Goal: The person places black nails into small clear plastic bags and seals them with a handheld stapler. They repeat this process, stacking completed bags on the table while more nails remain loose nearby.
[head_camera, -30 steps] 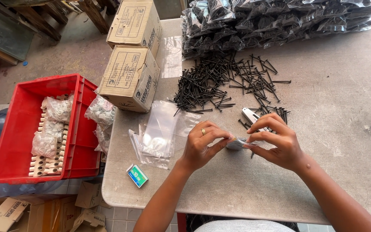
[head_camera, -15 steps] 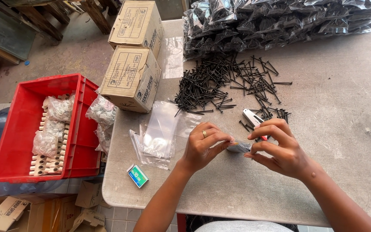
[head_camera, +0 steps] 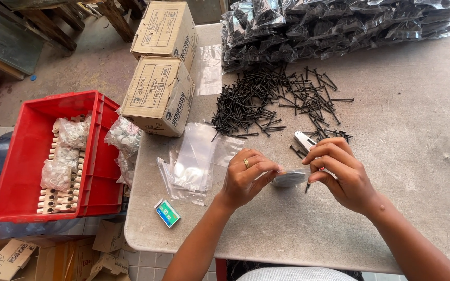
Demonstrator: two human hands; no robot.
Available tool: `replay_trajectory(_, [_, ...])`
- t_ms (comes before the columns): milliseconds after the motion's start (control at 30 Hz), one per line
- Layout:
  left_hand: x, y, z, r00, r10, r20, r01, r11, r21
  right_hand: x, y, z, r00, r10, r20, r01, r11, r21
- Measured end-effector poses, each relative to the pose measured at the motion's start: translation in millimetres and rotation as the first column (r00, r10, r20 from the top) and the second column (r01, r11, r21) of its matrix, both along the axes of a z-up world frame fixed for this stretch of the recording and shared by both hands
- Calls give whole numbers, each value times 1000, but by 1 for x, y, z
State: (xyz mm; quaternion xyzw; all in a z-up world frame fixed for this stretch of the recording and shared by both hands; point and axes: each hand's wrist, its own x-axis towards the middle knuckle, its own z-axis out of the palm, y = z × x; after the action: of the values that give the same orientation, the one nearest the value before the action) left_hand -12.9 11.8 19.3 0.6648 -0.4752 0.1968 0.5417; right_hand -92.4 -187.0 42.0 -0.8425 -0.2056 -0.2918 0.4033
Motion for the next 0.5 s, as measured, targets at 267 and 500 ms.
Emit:
replay_trajectory(267, [-1, 0, 6, 1000, -11, 27, 12, 1000, -7, 0, -11, 0, 998, 52, -35, -50, 997, 62])
replay_trajectory(500, [0, 0, 11, 999, -26, 41, 26, 1000, -4, -2, -9, 12, 990, 106, -90, -113, 991, -70])
